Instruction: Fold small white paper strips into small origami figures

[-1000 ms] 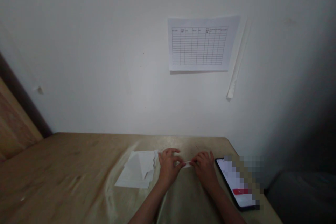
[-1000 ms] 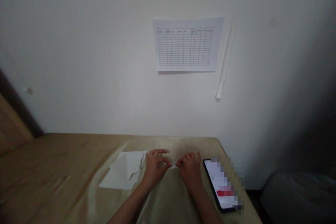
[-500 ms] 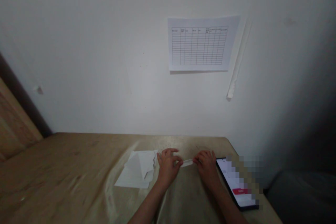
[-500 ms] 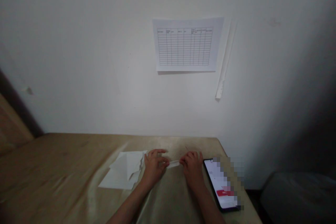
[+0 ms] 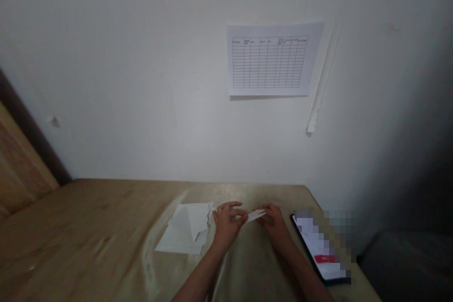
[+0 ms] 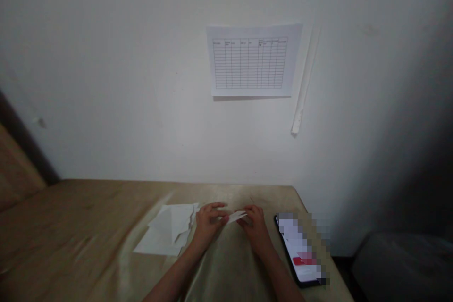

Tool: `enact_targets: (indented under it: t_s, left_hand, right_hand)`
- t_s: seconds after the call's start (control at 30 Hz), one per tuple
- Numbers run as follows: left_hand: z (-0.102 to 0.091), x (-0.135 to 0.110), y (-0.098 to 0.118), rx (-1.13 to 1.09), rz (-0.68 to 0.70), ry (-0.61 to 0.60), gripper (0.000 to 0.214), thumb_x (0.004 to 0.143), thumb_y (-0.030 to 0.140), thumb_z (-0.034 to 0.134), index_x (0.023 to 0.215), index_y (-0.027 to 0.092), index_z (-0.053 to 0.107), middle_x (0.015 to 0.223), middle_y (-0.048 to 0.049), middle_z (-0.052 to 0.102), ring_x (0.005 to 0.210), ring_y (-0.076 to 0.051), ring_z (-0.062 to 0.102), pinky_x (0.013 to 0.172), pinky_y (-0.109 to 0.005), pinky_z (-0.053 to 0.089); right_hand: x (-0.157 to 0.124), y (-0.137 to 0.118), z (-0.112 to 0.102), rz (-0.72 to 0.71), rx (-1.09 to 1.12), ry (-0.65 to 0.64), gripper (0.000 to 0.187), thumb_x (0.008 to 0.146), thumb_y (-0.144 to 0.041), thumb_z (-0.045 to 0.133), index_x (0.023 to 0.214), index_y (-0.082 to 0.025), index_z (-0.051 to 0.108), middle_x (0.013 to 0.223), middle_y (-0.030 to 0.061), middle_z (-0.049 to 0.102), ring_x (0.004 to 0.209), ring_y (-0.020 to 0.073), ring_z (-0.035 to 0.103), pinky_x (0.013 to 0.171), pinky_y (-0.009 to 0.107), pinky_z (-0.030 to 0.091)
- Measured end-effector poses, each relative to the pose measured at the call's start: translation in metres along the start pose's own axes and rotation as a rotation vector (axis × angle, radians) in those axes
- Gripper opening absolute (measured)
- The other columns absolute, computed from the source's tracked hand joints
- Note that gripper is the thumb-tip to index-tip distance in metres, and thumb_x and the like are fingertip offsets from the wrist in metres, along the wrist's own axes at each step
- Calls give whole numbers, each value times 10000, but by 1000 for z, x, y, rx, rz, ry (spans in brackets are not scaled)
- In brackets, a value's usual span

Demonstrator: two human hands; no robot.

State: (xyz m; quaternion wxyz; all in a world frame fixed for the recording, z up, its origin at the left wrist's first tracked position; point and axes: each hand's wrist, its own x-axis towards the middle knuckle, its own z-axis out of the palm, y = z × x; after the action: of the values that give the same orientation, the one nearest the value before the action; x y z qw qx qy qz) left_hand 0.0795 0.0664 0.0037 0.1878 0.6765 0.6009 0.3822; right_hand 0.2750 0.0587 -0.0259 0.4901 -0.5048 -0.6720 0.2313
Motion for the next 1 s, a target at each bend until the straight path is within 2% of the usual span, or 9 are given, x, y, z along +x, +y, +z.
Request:
enact_targets:
  t_s: [0.23, 0.37, 0.43, 0.5, 0.6, 0.77, 1.0]
  left_hand:
    - [2, -3, 1, 74, 48, -48, 47, 769, 344, 770, 777, 337, 816, 1223, -9, 739, 1241, -329, 550, 1106, -605, 326]
    - [3, -5, 3, 60, 73, -50, 115, 749, 300, 801, 845, 362, 814, 1233, -1, 726, 1250, -312, 543, 1103, -570, 341]
    - [5, -4, 2, 28, 90, -27, 186, 727, 263, 818, 887, 358, 812, 1221, -9, 726, 1232, -293, 561, 1091, -531, 369]
    - [6, -4, 2, 9, 107, -6, 138, 732, 261, 813, 848, 336, 812, 1205, -16, 730, 1214, -283, 576, 1080, -511, 386]
    - [6, -4, 1, 15, 120, -6, 26, 738, 298, 809, 756, 316, 807, 1199, -14, 734, 1214, -292, 573, 1083, -521, 384]
    - [2, -5, 6, 34, 121, -33, 26, 718, 302, 821, 733, 315, 804, 1217, -9, 728, 1246, -308, 540, 1104, -555, 355]
    - [2, -7, 6, -4, 132, -2, 46, 744, 273, 788, 731, 316, 797, 1213, -2, 720, 1236, -292, 534, 1104, -547, 344]
  right_hand:
    - [1, 1, 1, 44, 49, 39, 162, 799, -390, 697, 844, -261, 785, 1060, 78, 709, 1109, 277, 591, 1012, 439, 466]
    - [1, 2, 1, 25, 8, 54, 166, 821, -390, 684, 789, -246, 763, 1028, 83, 720, 1091, 275, 608, 999, 429, 475]
    - [1, 1, 2, 10, -28, 58, 168, 840, -383, 675, 782, -246, 753, 1032, 84, 723, 1087, 272, 612, 994, 427, 479]
    - [1, 1, 2, -4, -62, 50, 174, 859, -379, 665, 780, -246, 746, 1034, 84, 724, 1093, 268, 611, 991, 424, 480]
    - [-1, -1, 3, -20, -88, 37, 188, 874, -388, 656, 786, -245, 741, 1019, 82, 720, 1094, 265, 606, 987, 420, 478]
    - [-1, -2, 3, -38, -86, 15, 201, 875, -392, 660, 763, -246, 743, 1005, 82, 717, 1094, 270, 590, 994, 434, 458]
    - [-3, -7, 3, -42, -77, -21, 154, 857, -369, 677, 792, -253, 754, 1008, 73, 712, 1100, 273, 581, 1013, 452, 445]
